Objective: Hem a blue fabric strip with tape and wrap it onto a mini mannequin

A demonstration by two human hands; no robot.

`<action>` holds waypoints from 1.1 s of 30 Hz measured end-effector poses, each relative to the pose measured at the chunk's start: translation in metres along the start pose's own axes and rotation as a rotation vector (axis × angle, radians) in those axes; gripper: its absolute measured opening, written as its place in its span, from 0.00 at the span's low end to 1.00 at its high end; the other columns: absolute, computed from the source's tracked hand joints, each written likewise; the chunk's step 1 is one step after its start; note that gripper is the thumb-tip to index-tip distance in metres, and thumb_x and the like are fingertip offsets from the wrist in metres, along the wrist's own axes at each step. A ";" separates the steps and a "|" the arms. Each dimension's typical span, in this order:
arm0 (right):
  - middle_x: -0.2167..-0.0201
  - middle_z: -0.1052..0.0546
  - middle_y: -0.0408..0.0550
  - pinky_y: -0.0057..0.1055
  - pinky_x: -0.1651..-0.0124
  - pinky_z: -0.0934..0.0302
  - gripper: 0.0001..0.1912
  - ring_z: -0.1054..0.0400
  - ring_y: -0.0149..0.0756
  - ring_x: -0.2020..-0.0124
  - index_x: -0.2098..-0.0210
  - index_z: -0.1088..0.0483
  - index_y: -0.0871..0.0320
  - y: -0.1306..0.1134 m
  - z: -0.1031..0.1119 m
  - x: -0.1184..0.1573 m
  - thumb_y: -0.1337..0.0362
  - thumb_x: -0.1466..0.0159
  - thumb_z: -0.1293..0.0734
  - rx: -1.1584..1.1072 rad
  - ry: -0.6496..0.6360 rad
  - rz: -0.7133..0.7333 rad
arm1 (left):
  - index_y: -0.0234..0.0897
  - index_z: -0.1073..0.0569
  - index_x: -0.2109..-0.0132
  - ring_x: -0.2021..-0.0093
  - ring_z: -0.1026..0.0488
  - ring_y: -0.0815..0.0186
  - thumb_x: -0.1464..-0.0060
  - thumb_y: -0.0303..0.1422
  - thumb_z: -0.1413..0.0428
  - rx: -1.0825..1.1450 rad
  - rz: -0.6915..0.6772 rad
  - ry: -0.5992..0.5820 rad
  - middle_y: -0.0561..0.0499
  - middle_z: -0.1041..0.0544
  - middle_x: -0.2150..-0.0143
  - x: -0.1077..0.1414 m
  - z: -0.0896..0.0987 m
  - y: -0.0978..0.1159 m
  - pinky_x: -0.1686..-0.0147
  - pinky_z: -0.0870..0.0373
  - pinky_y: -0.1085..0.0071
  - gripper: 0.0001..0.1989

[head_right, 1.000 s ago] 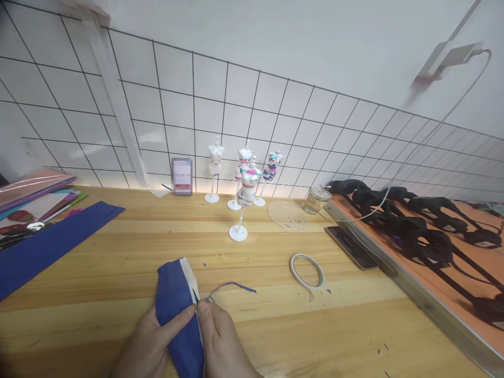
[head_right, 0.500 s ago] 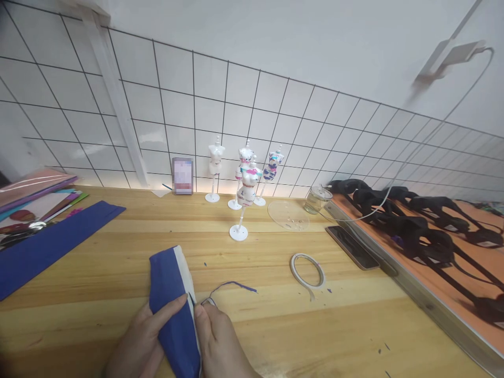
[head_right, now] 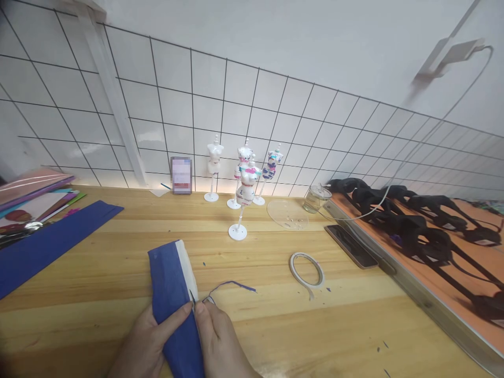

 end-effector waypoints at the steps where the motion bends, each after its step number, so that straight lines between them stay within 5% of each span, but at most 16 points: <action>1: 0.69 0.27 0.49 0.33 0.56 0.41 0.27 0.34 0.39 0.62 0.64 0.29 0.62 0.001 0.001 0.000 0.43 0.39 0.44 0.003 0.007 -0.004 | 0.35 0.26 0.64 0.67 0.24 0.55 0.64 0.39 0.36 -0.007 -0.004 0.002 0.47 0.20 0.70 0.000 0.000 0.000 0.66 0.28 0.65 0.19; 25: 0.75 0.33 0.45 0.32 0.61 0.42 0.26 0.38 0.37 0.67 0.69 0.32 0.62 0.007 0.001 -0.001 0.44 0.39 0.44 0.004 0.039 -0.028 | 0.33 0.25 0.67 0.68 0.23 0.55 0.66 0.38 0.35 -0.017 -0.040 0.047 0.45 0.20 0.71 0.005 -0.003 0.008 0.68 0.28 0.66 0.17; 33: 0.75 0.35 0.44 0.31 0.61 0.42 0.24 0.39 0.34 0.70 0.69 0.33 0.61 0.000 0.000 -0.001 0.46 0.37 0.45 0.034 0.015 -0.021 | 0.33 0.26 0.66 0.68 0.25 0.59 0.65 0.39 0.35 0.096 0.029 -0.041 0.48 0.21 0.71 0.001 -0.005 0.006 0.67 0.30 0.68 0.18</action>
Point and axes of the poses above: each hand's wrist, its own x-axis away from the middle knuckle, its own z-axis out of the back of the hand, y = z × x, the point moved 4 cm from there along -x, towards the middle knuckle
